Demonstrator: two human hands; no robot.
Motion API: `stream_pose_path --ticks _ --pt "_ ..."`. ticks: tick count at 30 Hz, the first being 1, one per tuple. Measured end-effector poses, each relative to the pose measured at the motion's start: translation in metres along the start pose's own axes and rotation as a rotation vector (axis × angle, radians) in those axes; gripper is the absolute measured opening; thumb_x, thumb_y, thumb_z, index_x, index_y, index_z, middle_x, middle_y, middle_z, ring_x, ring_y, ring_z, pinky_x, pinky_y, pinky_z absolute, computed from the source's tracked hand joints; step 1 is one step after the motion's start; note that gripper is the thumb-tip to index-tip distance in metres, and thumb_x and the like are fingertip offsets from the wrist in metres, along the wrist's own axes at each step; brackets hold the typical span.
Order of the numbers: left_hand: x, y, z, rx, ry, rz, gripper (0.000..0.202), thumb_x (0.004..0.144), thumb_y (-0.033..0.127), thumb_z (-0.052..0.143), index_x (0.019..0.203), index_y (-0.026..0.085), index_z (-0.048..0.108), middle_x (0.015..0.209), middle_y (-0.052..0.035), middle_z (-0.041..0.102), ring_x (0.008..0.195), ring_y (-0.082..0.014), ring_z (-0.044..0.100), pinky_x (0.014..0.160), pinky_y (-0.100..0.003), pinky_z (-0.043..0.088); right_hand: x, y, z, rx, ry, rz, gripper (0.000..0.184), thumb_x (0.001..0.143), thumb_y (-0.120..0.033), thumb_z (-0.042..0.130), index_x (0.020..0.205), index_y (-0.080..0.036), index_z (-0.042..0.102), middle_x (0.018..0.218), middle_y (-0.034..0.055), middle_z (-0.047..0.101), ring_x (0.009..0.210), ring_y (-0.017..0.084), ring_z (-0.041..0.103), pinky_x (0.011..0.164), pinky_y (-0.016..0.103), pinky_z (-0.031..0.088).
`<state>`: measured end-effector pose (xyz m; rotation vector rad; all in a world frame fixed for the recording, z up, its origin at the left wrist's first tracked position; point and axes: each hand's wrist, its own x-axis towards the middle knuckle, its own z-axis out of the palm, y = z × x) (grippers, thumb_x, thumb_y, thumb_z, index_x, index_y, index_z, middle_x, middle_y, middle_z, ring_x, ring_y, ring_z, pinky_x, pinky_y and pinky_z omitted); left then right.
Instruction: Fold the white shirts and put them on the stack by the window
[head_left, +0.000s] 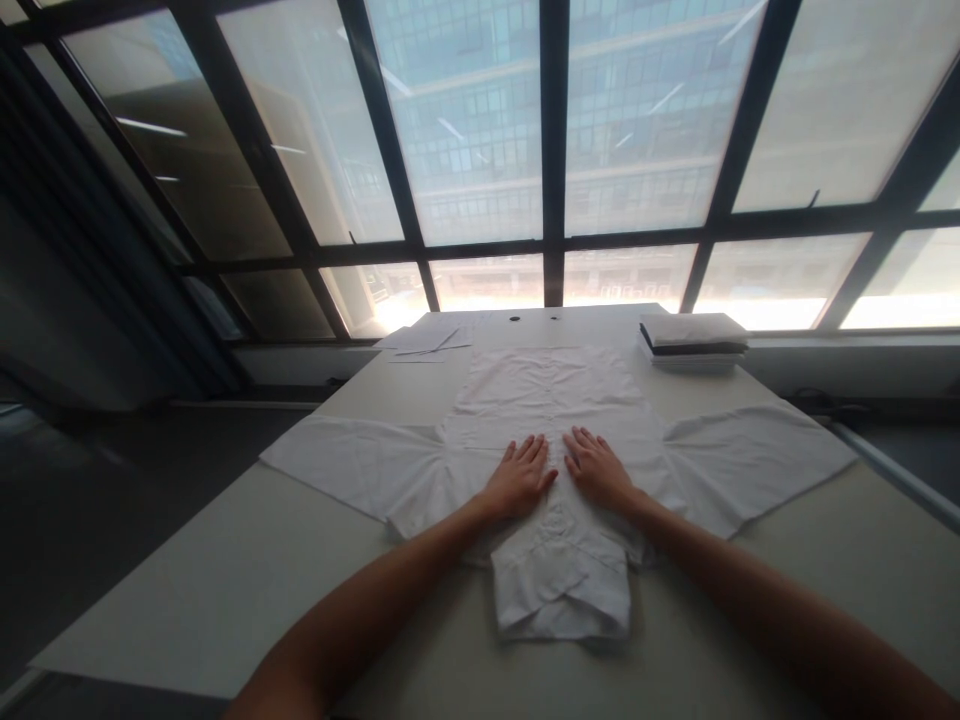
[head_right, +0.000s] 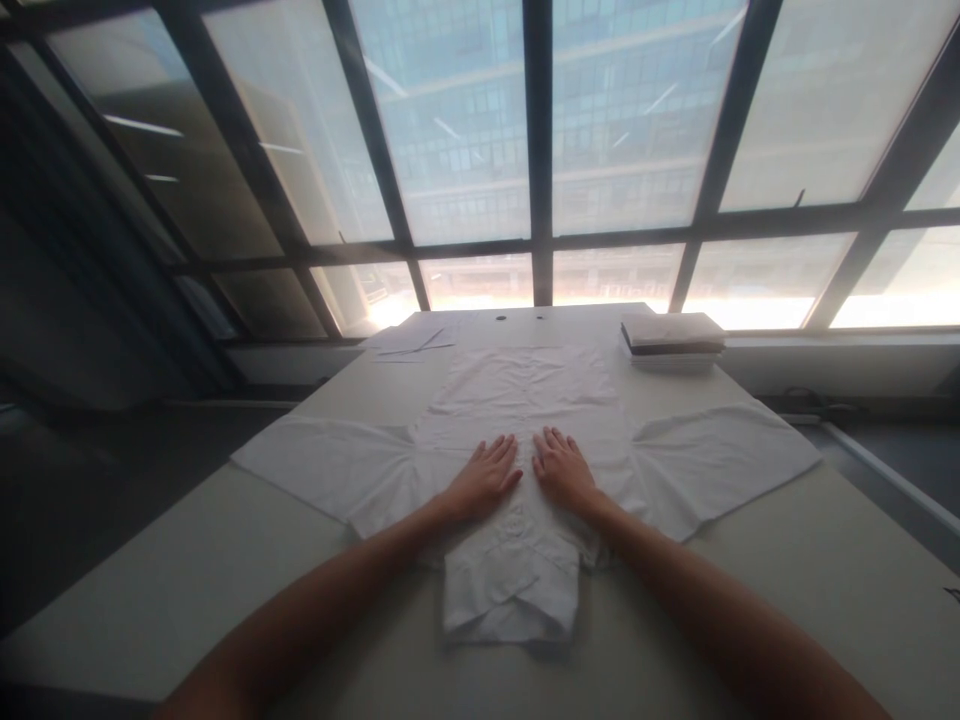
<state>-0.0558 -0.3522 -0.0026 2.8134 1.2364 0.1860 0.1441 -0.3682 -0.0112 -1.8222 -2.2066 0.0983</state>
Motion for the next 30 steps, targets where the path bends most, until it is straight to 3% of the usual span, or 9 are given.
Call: stream_pose_path --ticks 5,9,17,20,24,30 --pt "-0.006 -0.010 -0.004 -0.009 -0.030 0.032 0.072 0.104 0.059 0.016 0.160 0.014 0.024 0.166 -0.0115 0.020 0.154 -0.0262 0.012 0.124 -0.049 0.012 -0.003 0.000 -0.003 -0.034 -0.050 -0.014 0.062 0.104 -0.048 0.028 0.158 -0.017 0.033 0.165 0.0158 0.021 0.153 0.029 0.018 0.121 0.050 0.017" --pt "-0.021 -0.023 -0.008 -0.003 -0.045 0.020 0.074 0.103 0.062 0.015 0.161 0.017 0.021 0.166 -0.0097 0.019 0.154 -0.0247 0.013 0.124 -0.047 0.012 -0.017 0.011 -0.008 -0.057 -0.049 -0.054 0.063 0.104 -0.050 0.025 0.158 -0.019 0.031 0.166 0.0132 0.020 0.153 0.027 0.016 0.121 0.050 0.016" --pt "-0.080 -0.066 -0.024 0.029 -0.072 -0.077 0.071 0.104 0.061 0.017 0.161 0.019 0.019 0.165 -0.0073 0.019 0.154 -0.0231 0.013 0.125 -0.044 0.010 -0.057 0.084 -0.012 -0.141 -0.010 0.023 0.063 0.103 -0.049 0.026 0.158 -0.019 0.033 0.165 0.0123 0.025 0.152 0.027 0.021 0.121 0.049 0.019" --pt "-0.092 -0.072 -0.029 0.033 -0.071 -0.103 0.070 0.105 0.059 0.019 0.161 0.017 0.021 0.165 -0.0089 0.019 0.154 -0.0231 0.013 0.125 -0.044 0.011 -0.066 0.097 -0.017 -0.156 0.018 0.060 0.062 0.103 -0.046 0.028 0.156 -0.014 0.037 0.163 0.0156 0.029 0.151 0.029 0.023 0.120 0.050 0.020" --pt "-0.081 -0.060 -0.033 -0.008 -0.090 -0.123 0.067 0.105 0.054 0.020 0.160 0.015 0.024 0.165 -0.0121 0.021 0.154 -0.0251 0.015 0.123 -0.048 0.015 -0.066 0.069 -0.027 -0.147 0.065 0.090 0.058 0.102 -0.036 0.029 0.150 -0.008 0.044 0.160 0.0206 0.032 0.151 0.031 0.022 0.121 0.054 0.016" --pt "-0.042 -0.010 -0.020 -0.031 0.029 0.053 0.061 0.107 0.048 0.023 0.159 0.016 0.025 0.164 -0.0103 0.026 0.153 -0.0215 0.017 0.124 -0.045 0.017 -0.064 -0.012 -0.023 0.048 -0.035 -0.124 0.056 0.104 -0.037 0.027 0.153 -0.014 0.041 0.163 0.0135 0.028 0.152 0.023 0.021 0.122 0.046 0.020"
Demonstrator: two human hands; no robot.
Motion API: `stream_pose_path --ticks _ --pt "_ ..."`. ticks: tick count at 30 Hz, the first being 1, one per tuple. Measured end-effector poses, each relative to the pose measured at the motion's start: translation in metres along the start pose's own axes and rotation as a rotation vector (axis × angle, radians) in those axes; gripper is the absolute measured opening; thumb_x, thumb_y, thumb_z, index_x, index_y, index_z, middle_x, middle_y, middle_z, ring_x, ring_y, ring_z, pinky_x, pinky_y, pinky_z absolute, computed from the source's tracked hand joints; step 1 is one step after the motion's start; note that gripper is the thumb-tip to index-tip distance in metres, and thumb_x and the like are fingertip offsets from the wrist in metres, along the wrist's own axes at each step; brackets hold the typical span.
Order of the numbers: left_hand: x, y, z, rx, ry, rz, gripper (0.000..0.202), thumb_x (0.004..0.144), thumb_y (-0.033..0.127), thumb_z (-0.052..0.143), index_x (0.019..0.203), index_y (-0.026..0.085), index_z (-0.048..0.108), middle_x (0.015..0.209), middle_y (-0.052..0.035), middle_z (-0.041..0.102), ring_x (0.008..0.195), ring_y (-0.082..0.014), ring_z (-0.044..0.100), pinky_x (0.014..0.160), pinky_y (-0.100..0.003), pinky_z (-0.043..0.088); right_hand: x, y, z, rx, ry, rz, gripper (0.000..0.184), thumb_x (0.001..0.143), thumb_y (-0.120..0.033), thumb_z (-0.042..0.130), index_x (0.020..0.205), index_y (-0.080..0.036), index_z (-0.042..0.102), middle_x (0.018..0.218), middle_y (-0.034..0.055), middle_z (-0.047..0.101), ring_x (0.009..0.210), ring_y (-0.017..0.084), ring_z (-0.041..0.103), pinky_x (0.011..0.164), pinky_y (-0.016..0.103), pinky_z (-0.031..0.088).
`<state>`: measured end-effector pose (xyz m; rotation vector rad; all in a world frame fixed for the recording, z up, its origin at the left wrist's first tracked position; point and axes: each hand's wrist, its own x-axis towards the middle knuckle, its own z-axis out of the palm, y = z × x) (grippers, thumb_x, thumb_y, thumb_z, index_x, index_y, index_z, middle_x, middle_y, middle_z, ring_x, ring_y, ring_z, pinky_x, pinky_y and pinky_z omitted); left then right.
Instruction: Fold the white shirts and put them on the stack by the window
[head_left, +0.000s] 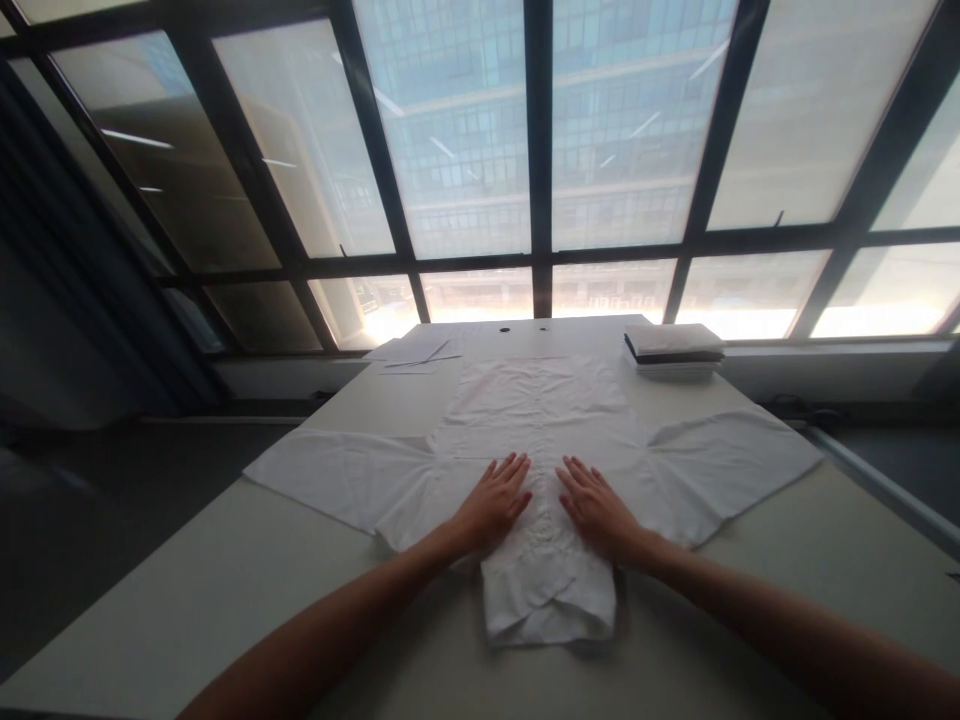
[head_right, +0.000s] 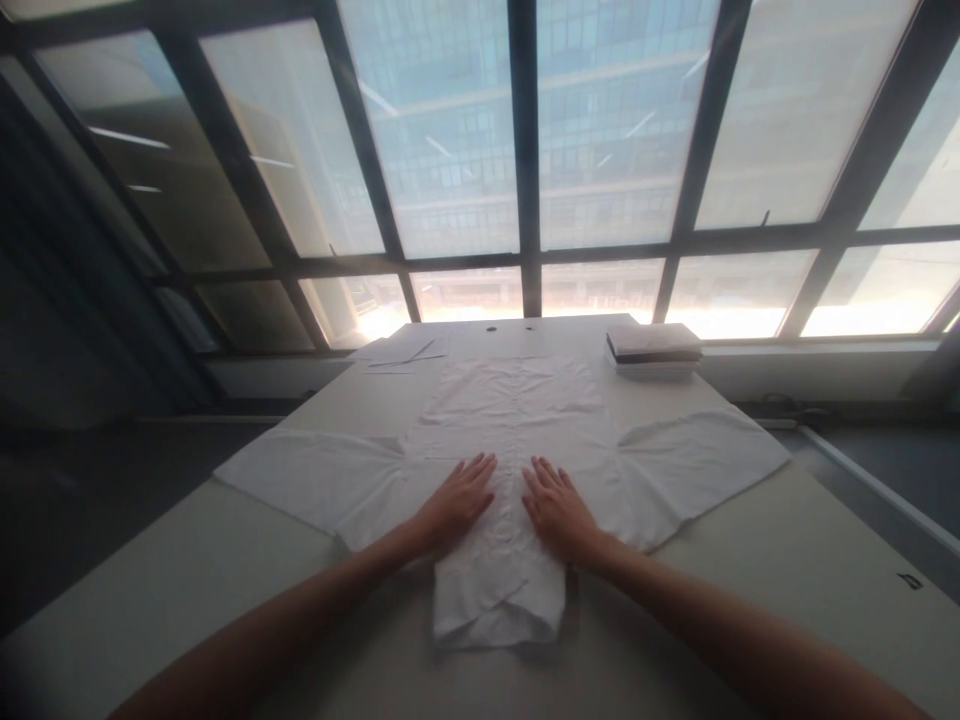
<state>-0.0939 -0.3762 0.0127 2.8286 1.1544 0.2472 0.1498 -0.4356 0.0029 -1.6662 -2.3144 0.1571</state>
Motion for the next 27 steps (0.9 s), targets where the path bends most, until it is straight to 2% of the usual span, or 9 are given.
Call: stream_pose_path --ticks 3,12,15,18,22,25,27 --pt "0.003 0.010 0.009 0.004 0.009 0.056 0.062 0.107 0.049 0.023 0.159 0.017 0.026 0.164 -0.0106 0.028 0.153 -0.0222 0.017 0.124 -0.045 0.019 -0.007 -0.004 0.005 0.008 -0.018 -0.041 0.057 0.106 -0.040 0.023 0.155 -0.016 0.039 0.164 0.0122 0.026 0.153 0.023 0.019 0.123 0.045 0.018" --pt "-0.033 -0.015 0.001 0.046 -0.059 0.001 0.064 0.107 0.052 0.018 0.160 0.017 0.022 0.165 -0.0081 0.023 0.154 -0.0230 0.013 0.125 -0.046 0.012 -0.043 0.079 0.001 -0.159 0.057 0.092 0.060 0.104 -0.042 0.028 0.157 -0.016 0.034 0.164 0.0129 0.025 0.153 0.025 0.017 0.122 0.050 0.019" --pt "-0.045 -0.021 -0.001 0.066 -0.076 -0.022 0.064 0.106 0.054 0.019 0.161 0.019 0.021 0.165 -0.0069 0.022 0.154 -0.0221 0.012 0.125 -0.045 0.010 -0.052 0.093 0.003 -0.179 0.079 0.124 0.060 0.103 -0.042 0.027 0.157 -0.017 0.035 0.164 0.0126 0.026 0.153 0.025 0.018 0.122 0.050 0.020" --pt "-0.049 -0.022 -0.005 0.073 -0.097 -0.054 0.065 0.106 0.055 0.020 0.161 0.020 0.021 0.166 -0.0080 0.019 0.154 -0.0232 0.010 0.125 -0.046 0.010 -0.054 0.097 0.004 -0.187 0.088 0.158 0.060 0.102 -0.043 0.030 0.156 -0.017 0.038 0.164 0.0126 0.027 0.153 0.025 0.019 0.122 0.050 0.018" --pt "-0.032 -0.021 -0.018 0.056 -0.148 -0.041 0.069 0.105 0.058 0.023 0.161 0.019 0.019 0.165 -0.0110 0.019 0.154 -0.0252 0.010 0.123 -0.049 0.013 -0.035 0.090 -0.003 -0.132 0.092 0.132 0.058 0.103 -0.043 0.028 0.156 -0.020 0.038 0.163 0.0116 0.029 0.153 0.025 0.019 0.121 0.053 0.019" --pt "0.003 -0.024 -0.027 0.021 -0.165 0.013 0.068 0.104 0.058 0.028 0.161 0.022 0.018 0.166 -0.0106 0.020 0.154 -0.0240 0.011 0.123 -0.049 0.012 -0.001 0.077 -0.012 -0.081 0.091 0.150 0.058 0.103 -0.039 0.029 0.155 -0.014 0.037 0.163 0.0145 0.028 0.153 0.026 0.019 0.121 0.051 0.020" --pt "0.033 -0.027 -0.025 -0.015 -0.174 0.017 0.066 0.104 0.056 0.029 0.161 0.022 0.019 0.165 -0.0104 0.021 0.154 -0.0237 0.014 0.123 -0.050 0.012 0.027 0.065 -0.014 -0.052 0.075 0.171 0.059 0.102 -0.036 0.032 0.154 -0.009 0.038 0.163 0.0165 0.027 0.153 0.027 0.019 0.121 0.049 0.019"
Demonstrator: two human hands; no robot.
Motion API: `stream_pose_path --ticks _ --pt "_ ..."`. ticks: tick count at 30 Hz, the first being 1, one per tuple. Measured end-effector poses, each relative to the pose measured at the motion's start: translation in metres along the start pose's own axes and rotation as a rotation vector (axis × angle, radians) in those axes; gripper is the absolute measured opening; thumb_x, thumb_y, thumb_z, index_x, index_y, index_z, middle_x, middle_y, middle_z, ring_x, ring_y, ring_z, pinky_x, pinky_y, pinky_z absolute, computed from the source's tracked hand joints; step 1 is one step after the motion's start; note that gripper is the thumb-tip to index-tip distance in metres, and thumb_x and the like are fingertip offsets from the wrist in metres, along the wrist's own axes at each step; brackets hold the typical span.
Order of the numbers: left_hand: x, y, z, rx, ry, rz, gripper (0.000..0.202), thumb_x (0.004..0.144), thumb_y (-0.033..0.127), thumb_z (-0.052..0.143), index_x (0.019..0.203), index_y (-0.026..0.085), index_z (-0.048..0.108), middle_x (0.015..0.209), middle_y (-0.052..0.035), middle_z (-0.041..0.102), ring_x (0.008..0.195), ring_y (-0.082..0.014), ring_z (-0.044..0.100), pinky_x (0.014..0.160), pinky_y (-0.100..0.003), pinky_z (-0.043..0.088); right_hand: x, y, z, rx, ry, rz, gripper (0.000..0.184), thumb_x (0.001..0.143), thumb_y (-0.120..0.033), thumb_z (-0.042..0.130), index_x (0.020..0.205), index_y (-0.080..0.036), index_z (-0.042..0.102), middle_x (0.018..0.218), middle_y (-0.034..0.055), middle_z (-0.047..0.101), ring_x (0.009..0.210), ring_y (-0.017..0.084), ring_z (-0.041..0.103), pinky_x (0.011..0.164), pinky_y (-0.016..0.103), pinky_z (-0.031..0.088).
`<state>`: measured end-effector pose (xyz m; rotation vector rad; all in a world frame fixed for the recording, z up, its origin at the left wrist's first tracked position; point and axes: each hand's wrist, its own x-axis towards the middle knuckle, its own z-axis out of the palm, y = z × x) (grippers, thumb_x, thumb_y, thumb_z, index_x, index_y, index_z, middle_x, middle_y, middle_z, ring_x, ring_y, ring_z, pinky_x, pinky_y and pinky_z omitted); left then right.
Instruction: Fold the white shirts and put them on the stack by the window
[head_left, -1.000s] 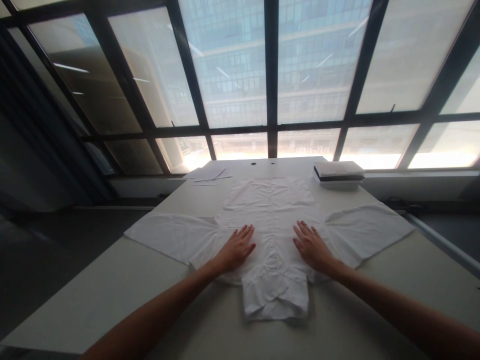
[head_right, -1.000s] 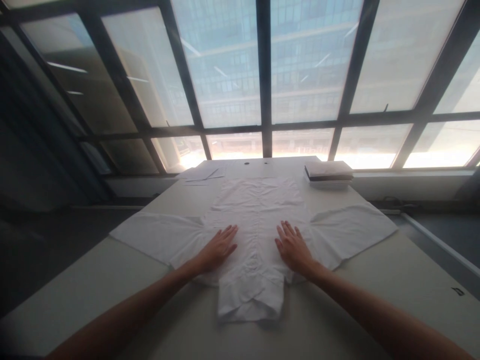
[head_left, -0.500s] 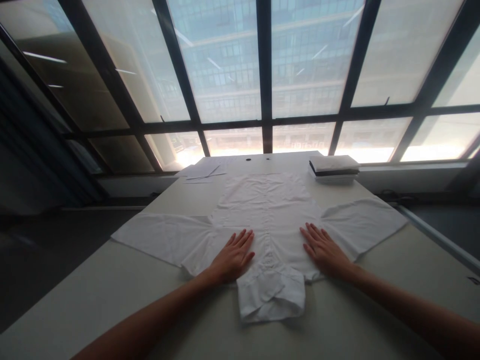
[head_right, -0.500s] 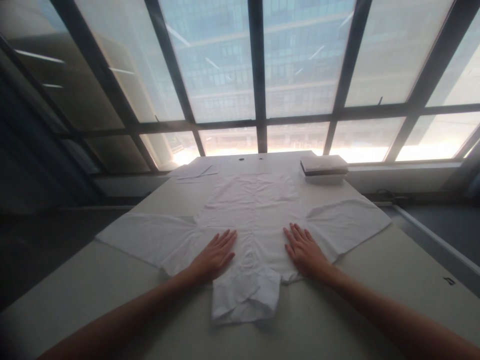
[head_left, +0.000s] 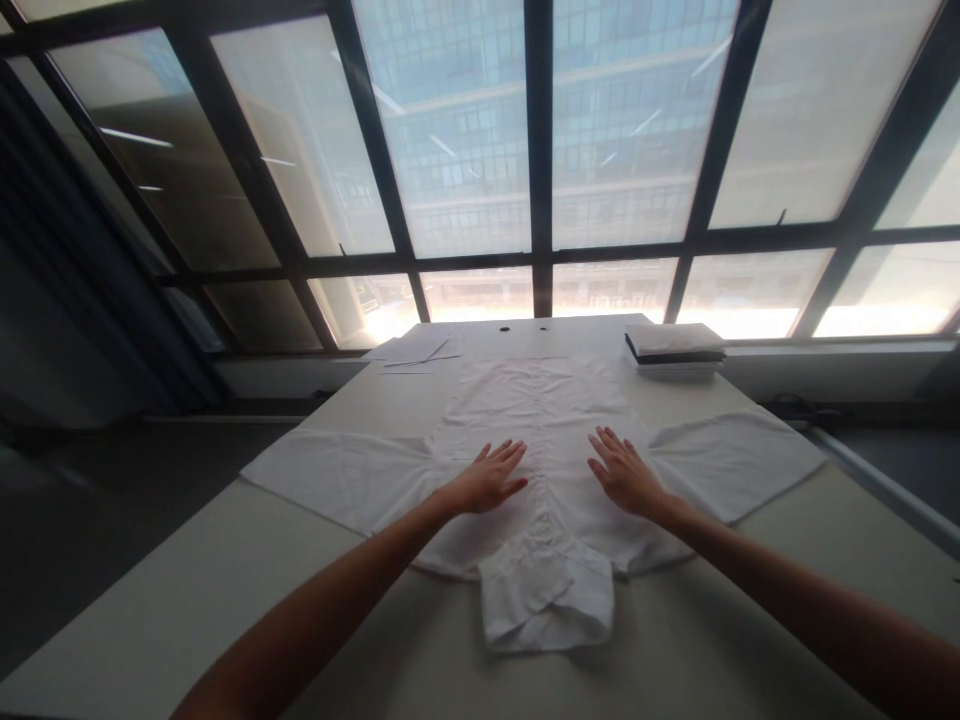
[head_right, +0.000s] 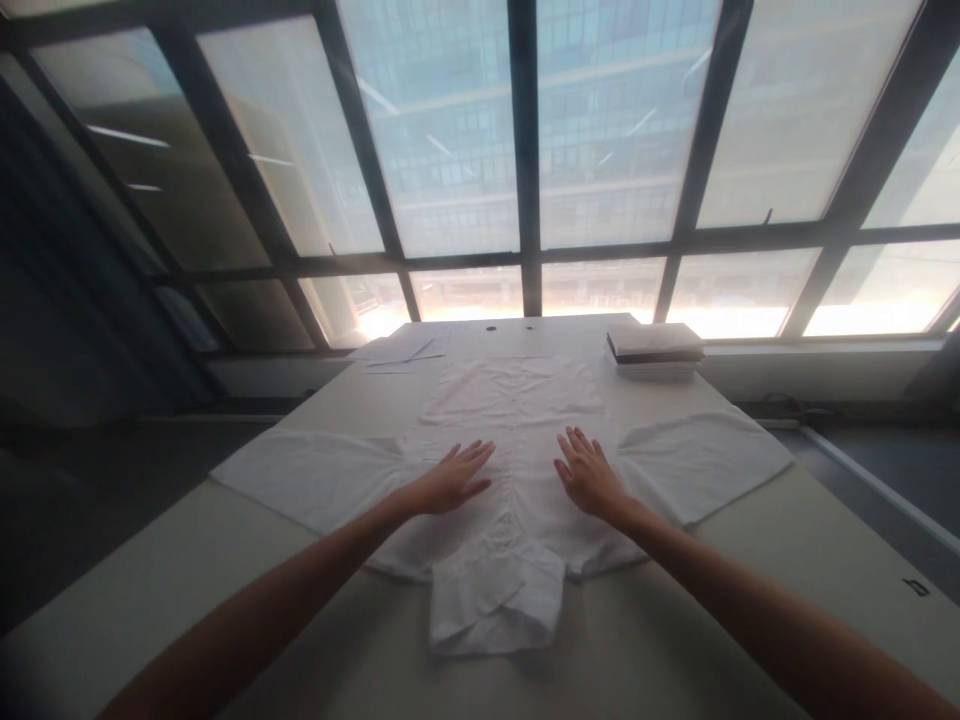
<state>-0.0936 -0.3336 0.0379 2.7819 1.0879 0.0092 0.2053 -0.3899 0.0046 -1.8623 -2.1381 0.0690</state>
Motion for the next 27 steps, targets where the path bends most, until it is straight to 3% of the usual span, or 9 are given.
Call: stream_pose_path --ticks 4,7,13,22,24,27 --pt "0.053 -0.008 0.011 0.001 0.072 -0.045 0.060 0.106 0.049 0.029 0.158 0.021 0.027 0.163 -0.0114 0.029 0.153 -0.0236 0.020 0.122 -0.052 0.015 0.045 -0.031 0.008 0.054 -0.018 -0.008 0.056 0.101 -0.030 0.035 0.153 -0.008 0.039 0.162 0.0170 0.030 0.152 0.026 0.020 0.121 0.047 0.019" --pt "0.069 -0.013 0.025 0.030 0.148 -0.037 0.059 0.106 0.048 0.028 0.157 0.019 0.030 0.162 -0.0119 0.032 0.152 -0.0229 0.023 0.122 -0.050 0.017 0.060 -0.041 0.019 0.068 -0.007 -0.078 0.057 0.100 -0.029 0.036 0.153 -0.009 0.038 0.162 0.0159 0.030 0.152 0.023 0.021 0.121 0.043 0.018" --pt "0.062 -0.015 0.032 0.050 0.122 -0.031 0.062 0.106 0.051 0.022 0.159 0.020 0.028 0.164 -0.0100 0.027 0.153 -0.0245 0.019 0.122 -0.052 0.016 0.058 -0.038 0.031 0.011 -0.072 -0.133 0.062 0.103 -0.041 0.028 0.156 -0.008 0.032 0.164 0.0163 0.026 0.153 0.024 0.019 0.122 0.047 0.016" --pt "0.017 0.022 0.042 0.035 0.119 -0.054 0.070 0.104 0.061 0.017 0.160 0.019 0.023 0.166 -0.0091 0.020 0.154 -0.0269 0.010 0.123 -0.053 0.010 0.006 -0.045 0.030 -0.019 -0.074 -0.187 0.063 0.104 -0.042 0.025 0.157 -0.009 0.031 0.164 0.0157 0.023 0.153 0.025 0.017 0.122 0.049 0.014" --pt "0.019 0.025 0.040 0.024 0.087 -0.053 0.069 0.104 0.059 0.019 0.160 0.019 0.023 0.166 -0.0097 0.020 0.154 -0.0280 0.011 0.123 -0.054 0.011 0.003 -0.049 0.028 -0.015 -0.085 -0.178 0.062 0.104 -0.040 0.025 0.157 -0.008 0.032 0.164 0.0158 0.025 0.153 0.026 0.018 0.122 0.051 0.015" --pt "0.040 0.021 0.033 0.008 0.047 -0.077 0.060 0.105 0.045 0.023 0.159 0.017 0.025 0.165 -0.0121 0.023 0.153 -0.0290 0.016 0.121 -0.056 0.018 0.016 -0.062 0.025 0.000 -0.090 -0.188 0.060 0.103 -0.034 0.025 0.157 -0.008 0.032 0.163 0.0147 0.026 0.153 0.026 0.019 0.122 0.050 0.018"
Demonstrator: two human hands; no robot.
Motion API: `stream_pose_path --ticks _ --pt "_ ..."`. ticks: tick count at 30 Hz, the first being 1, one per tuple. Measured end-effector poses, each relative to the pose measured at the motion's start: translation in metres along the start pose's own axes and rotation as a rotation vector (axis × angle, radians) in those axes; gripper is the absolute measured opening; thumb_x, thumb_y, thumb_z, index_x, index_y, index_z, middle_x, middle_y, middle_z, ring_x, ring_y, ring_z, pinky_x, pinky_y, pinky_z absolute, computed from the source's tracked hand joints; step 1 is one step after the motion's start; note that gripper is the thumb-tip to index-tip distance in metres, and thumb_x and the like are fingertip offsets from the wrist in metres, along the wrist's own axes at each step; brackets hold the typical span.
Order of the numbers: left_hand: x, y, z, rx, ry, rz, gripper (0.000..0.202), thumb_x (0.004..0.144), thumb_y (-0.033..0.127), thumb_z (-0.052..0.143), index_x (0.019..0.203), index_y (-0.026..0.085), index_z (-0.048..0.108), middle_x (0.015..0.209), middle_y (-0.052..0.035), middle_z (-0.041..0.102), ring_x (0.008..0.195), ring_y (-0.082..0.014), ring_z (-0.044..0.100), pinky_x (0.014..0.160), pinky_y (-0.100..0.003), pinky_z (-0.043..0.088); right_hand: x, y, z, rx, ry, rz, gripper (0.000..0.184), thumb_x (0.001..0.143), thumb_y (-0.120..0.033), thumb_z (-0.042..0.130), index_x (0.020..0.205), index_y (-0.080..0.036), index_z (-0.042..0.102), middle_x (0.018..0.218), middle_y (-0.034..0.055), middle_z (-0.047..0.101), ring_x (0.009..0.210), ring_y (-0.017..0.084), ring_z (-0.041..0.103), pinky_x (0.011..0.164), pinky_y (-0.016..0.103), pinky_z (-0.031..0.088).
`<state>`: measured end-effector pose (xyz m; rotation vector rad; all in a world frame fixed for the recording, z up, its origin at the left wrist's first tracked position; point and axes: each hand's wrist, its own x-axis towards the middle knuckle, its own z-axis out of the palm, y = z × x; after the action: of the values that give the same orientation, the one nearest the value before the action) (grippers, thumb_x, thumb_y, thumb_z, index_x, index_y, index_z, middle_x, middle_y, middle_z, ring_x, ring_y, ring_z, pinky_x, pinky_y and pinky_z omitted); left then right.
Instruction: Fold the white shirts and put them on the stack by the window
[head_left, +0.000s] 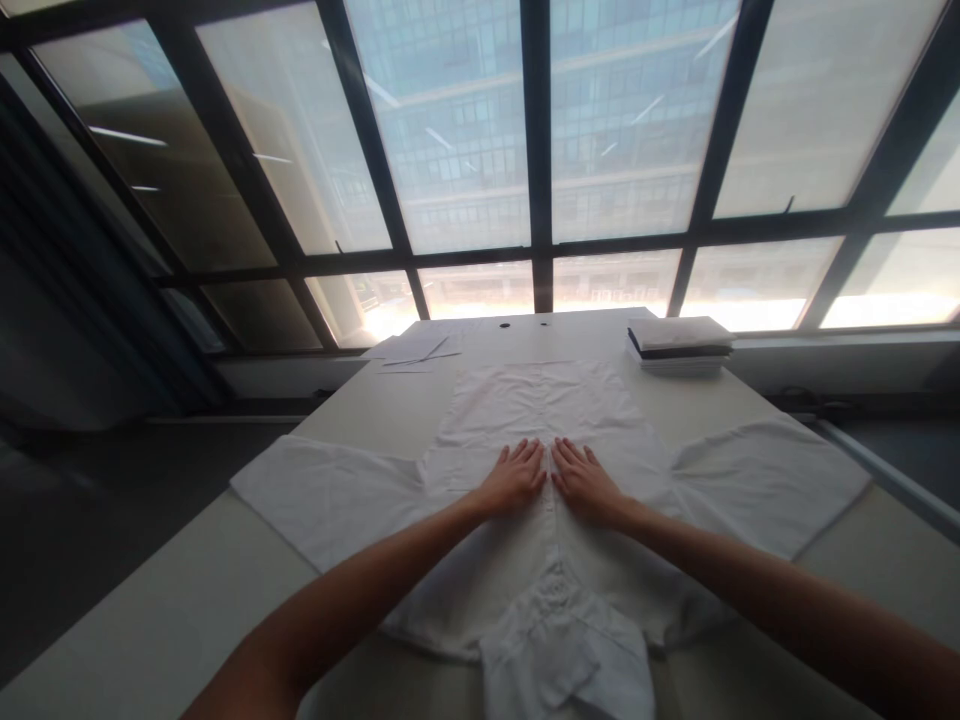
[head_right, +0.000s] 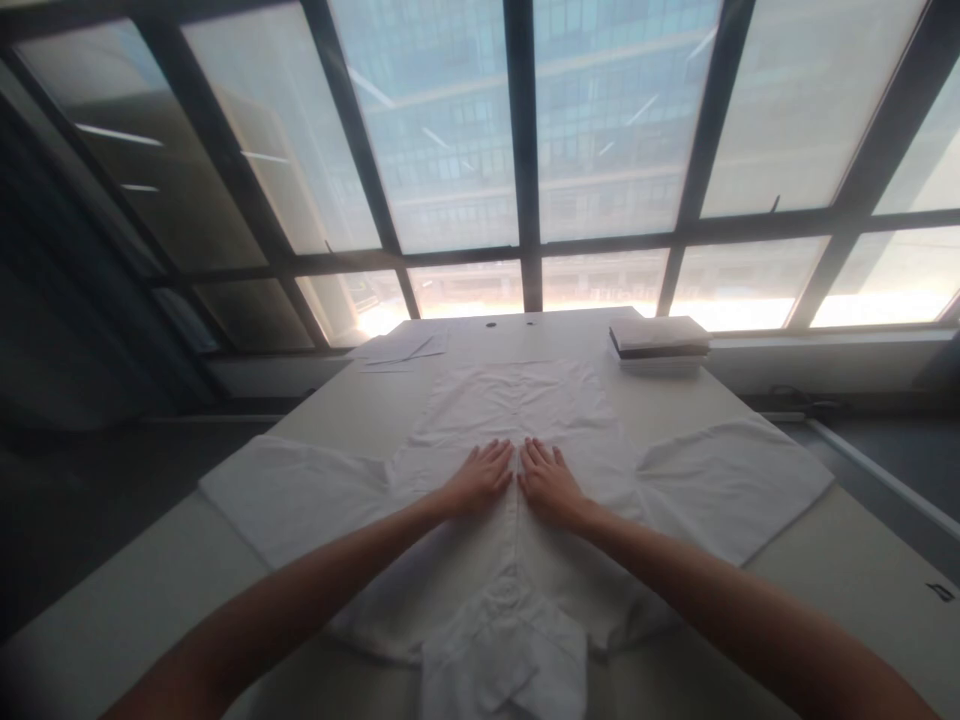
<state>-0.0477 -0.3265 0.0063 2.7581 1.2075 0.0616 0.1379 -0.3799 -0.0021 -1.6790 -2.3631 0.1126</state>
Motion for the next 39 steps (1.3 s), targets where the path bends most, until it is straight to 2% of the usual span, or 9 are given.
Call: stream_pose_path --ticks 5,9,13,19,23,28,33,36,39 --pt "0.042 -0.012 -0.003 0.059 0.152 -0.088 0.056 0.100 0.021 0.031 0.154 0.006 0.034 0.161 -0.0188 0.031 0.152 -0.0285 0.021 0.122 -0.048 0.021 0.037 -0.013 0.004 -0.022 0.026 -0.014 0.062 0.099 -0.023 0.030 0.158 -0.006 0.026 0.164 0.0170 0.024 0.152 0.027 0.019 0.122 0.048 0.018" --pt "0.048 -0.019 0.005 0.057 0.179 -0.093 0.055 0.101 0.022 0.027 0.154 0.008 0.035 0.161 -0.0158 0.033 0.152 -0.0262 0.022 0.122 -0.044 0.020 0.043 0.001 0.014 -0.013 0.003 -0.073 0.064 0.103 -0.037 0.026 0.160 -0.009 0.023 0.164 0.0149 0.023 0.153 0.025 0.019 0.122 0.049 0.017" --pt "0.045 -0.019 0.008 0.034 0.170 -0.073 0.056 0.104 0.032 0.023 0.155 0.011 0.035 0.162 -0.0116 0.032 0.152 -0.0260 0.021 0.123 -0.045 0.019 0.041 0.045 0.013 -0.053 -0.015 -0.023 0.066 0.104 -0.046 0.020 0.159 -0.011 0.026 0.165 0.0130 0.022 0.153 0.024 0.019 0.122 0.048 0.015" --pt "0.045 -0.017 0.002 0.006 0.058 0.036 0.055 0.106 0.043 0.023 0.158 0.027 0.030 0.167 -0.0024 0.021 0.154 -0.0274 0.014 0.122 -0.054 0.015 0.042 0.136 -0.008 -0.172 -0.052 0.317 0.064 0.103 -0.041 0.020 0.159 -0.009 0.026 0.166 0.0136 0.021 0.153 0.024 0.018 0.122 0.048 0.016" --pt "0.043 -0.017 -0.001 0.009 0.032 0.041 0.055 0.105 0.043 0.023 0.158 0.029 0.029 0.167 -0.0022 0.019 0.154 -0.0274 0.014 0.122 -0.055 0.014 0.045 0.167 -0.016 -0.213 -0.076 0.462 0.062 0.104 -0.040 0.020 0.159 -0.010 0.026 0.166 0.0163 0.020 0.152 0.024 0.018 0.120 0.050 0.019" --pt "0.043 -0.017 0.001 0.002 0.056 0.038 0.055 0.106 0.045 0.022 0.158 0.030 0.030 0.167 -0.0026 0.020 0.154 -0.0275 0.015 0.122 -0.055 0.015 0.063 0.131 -0.009 -0.254 0.039 0.447 0.058 0.104 -0.034 0.025 0.156 -0.008 0.033 0.163 0.0210 0.026 0.151 0.028 0.021 0.118 0.053 0.019" --pt "0.044 -0.018 0.005 0.007 0.090 0.036 0.054 0.106 0.046 0.023 0.157 0.031 0.030 0.167 -0.0025 0.020 0.153 -0.0279 0.017 0.121 -0.057 0.017 0.082 0.067 0.010 -0.063 -0.020 -0.024 0.058 0.105 -0.033 0.019 0.158 -0.013 0.031 0.164 0.0129 0.027 0.152 0.019 0.021 0.121 0.042 0.019" --pt "0.044 -0.017 0.005 0.007 0.092 0.038 0.056 0.105 0.046 0.023 0.158 0.029 0.029 0.167 -0.0031 0.020 0.153 -0.0274 0.017 0.122 -0.055 0.016 0.086 0.073 0.009 -0.015 -0.070 -0.126 0.060 0.105 -0.040 0.017 0.159 -0.015 0.029 0.165 0.0095 0.024 0.153 0.018 0.018 0.122 0.041 0.015" --pt "0.044 -0.017 0.004 0.005 0.061 0.031 0.057 0.105 0.046 0.022 0.159 0.027 0.027 0.167 -0.0038 0.020 0.154 -0.0275 0.015 0.122 -0.055 0.014 0.087 0.114 -0.001 -0.058 -0.109 -0.019 0.063 0.104 -0.045 0.021 0.160 -0.015 0.026 0.166 0.0085 0.020 0.154 0.020 0.015 0.123 0.043 0.013"
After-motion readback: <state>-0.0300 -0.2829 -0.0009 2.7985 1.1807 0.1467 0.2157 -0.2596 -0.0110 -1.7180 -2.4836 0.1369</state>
